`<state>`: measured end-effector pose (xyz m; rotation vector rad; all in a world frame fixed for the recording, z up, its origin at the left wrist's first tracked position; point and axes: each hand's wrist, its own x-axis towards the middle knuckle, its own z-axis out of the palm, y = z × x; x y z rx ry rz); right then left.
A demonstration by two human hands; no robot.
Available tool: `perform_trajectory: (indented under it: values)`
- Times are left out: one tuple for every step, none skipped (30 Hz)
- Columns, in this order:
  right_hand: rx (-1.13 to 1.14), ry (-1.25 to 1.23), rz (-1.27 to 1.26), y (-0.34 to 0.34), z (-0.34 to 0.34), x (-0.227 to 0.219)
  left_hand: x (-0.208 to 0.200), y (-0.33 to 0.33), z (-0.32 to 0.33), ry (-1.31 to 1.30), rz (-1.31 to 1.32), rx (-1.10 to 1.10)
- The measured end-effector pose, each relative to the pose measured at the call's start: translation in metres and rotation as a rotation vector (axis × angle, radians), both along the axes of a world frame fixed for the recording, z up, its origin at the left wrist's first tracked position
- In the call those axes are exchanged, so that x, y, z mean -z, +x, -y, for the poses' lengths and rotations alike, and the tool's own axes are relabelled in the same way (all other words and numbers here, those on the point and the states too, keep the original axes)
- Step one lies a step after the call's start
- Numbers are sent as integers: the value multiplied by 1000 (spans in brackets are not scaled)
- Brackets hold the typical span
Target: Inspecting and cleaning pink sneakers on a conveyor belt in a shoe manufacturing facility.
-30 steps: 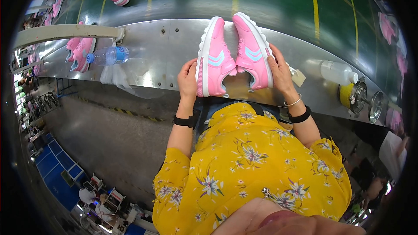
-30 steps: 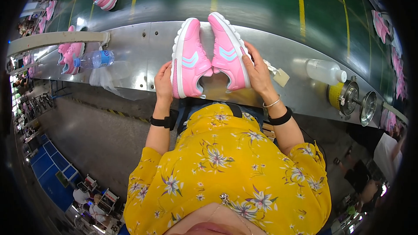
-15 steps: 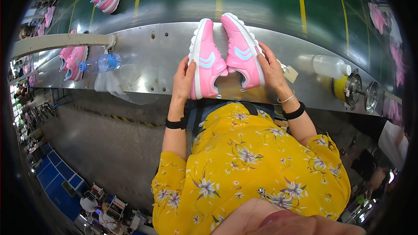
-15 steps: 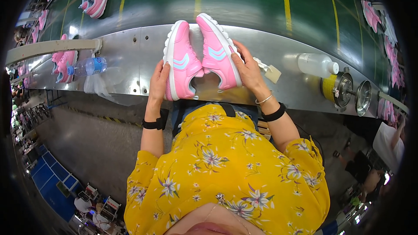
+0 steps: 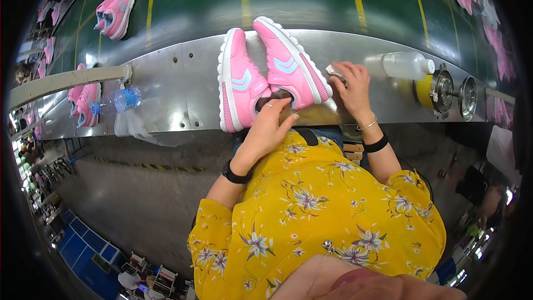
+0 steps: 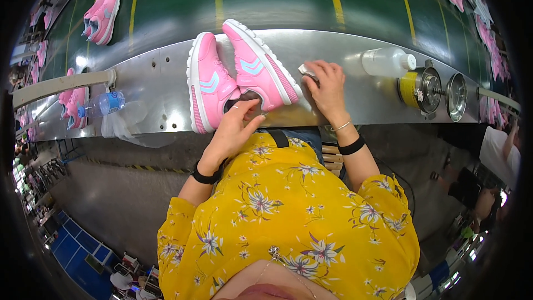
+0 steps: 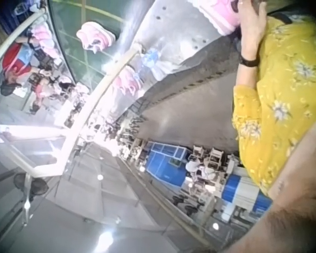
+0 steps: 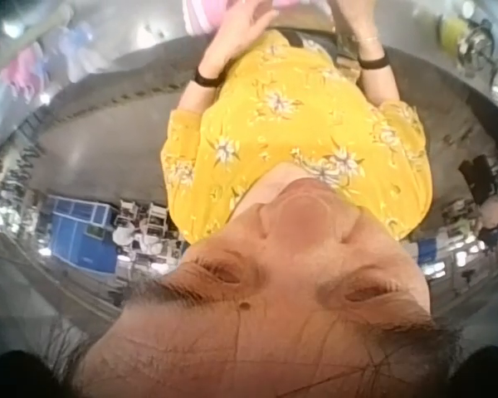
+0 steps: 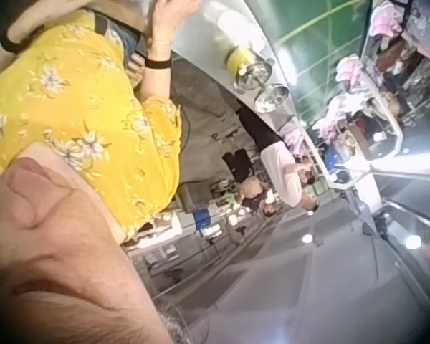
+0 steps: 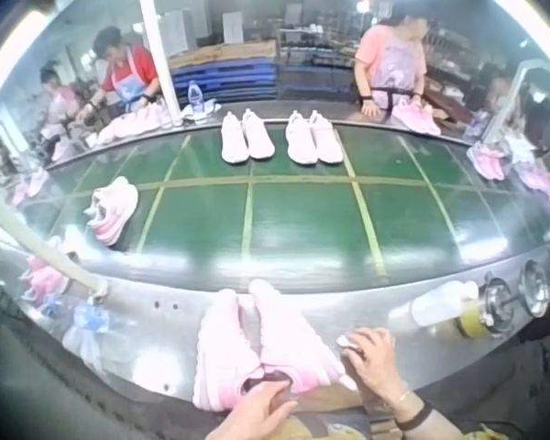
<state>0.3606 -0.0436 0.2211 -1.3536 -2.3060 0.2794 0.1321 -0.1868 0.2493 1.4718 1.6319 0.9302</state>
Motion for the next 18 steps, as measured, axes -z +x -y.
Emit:
perform_trajectory:
  values:
    - [-49,-10,-19,4,1,6,6,4,-3,2,0,7]
    - [-98,-19,-38,7,1,12,12,7,-7,-82,69,1]
    - [-91,-16,-41,10,1,18,18,10,-11,-166,137,-6]
    - [-86,-33,-93,11,-1,25,27,11,-17,-165,133,-1]
    - [-76,-49,-146,10,-2,27,34,11,-26,-266,238,-26]
    - [-66,-45,-150,9,-3,28,39,11,-30,-368,342,-51]
    - [-38,-105,-213,7,-5,25,36,14,-35,-369,337,-32]
    - [-12,-164,-276,5,-5,22,32,16,-38,-390,295,-46]
    - [6,-162,-279,2,-5,18,27,18,-40,-410,253,-61]
    - [68,-281,-417,-4,-4,6,16,20,-42,-361,190,-85]
    - [134,-398,-556,-9,-2,-6,9,23,-41,-366,189,-66]
    - [153,-397,-555,-11,0,-13,3,25,-39,-276,170,-64]
    - [106,-364,-588,-15,2,-21,-1,26,-36,-185,150,-63]
    - [53,-332,-620,-19,3,-26,-1,31,-34,-139,185,-74]
    - [64,-333,-622,-23,7,-29,-1,32,-33,-144,184,-64]
    - [-40,-229,-575,-27,12,-32,0,32,-32,-155,133,-56]
    - [-145,-126,-526,-30,15,-33,0,31,-32,-165,80,-48]
    - [-254,-95,-511,-31,15,-30,3,32,-33,-170,78,-39]
